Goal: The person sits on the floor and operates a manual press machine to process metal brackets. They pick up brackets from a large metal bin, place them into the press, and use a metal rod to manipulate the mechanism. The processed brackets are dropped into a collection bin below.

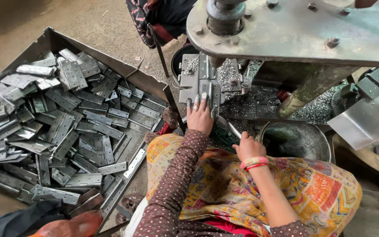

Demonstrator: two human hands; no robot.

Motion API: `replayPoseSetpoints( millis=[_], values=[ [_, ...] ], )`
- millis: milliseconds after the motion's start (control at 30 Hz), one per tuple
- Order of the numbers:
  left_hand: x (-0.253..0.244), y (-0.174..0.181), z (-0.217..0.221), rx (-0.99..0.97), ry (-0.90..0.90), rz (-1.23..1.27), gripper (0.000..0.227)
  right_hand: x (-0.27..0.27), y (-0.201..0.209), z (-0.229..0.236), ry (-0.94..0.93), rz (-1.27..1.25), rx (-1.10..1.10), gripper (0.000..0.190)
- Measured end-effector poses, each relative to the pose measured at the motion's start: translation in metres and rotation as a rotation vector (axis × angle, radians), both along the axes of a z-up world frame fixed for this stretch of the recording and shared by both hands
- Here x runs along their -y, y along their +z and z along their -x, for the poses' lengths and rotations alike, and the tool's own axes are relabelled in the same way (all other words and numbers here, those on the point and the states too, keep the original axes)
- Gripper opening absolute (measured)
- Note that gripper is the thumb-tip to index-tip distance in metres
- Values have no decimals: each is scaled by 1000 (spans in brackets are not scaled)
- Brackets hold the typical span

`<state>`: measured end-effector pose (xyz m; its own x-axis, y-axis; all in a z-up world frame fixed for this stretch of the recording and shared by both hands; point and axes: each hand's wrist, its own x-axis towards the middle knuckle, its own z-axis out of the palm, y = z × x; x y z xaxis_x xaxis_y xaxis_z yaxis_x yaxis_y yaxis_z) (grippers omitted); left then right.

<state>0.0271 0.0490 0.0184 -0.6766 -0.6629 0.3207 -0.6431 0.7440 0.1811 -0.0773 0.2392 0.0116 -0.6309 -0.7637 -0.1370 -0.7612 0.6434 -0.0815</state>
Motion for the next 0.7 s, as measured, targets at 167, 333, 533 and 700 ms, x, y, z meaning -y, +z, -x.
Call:
replayPoseSetpoints(
  millis=[167,333,533,700],
  values=[
    [30,-11,32,11,81,-49,35,-3,-1,-1,26,35,-25,51],
    [38,-19,35,7,84,-78,36,-9,-44,6,15,-166,119,60],
    [42,-19,24,-24,35,-40,36,-20,-101,14,-8,-394,360,73],
    [28,-12,22,62,-23,49,33,-7,-39,15,3,-371,360,70]
  ],
)
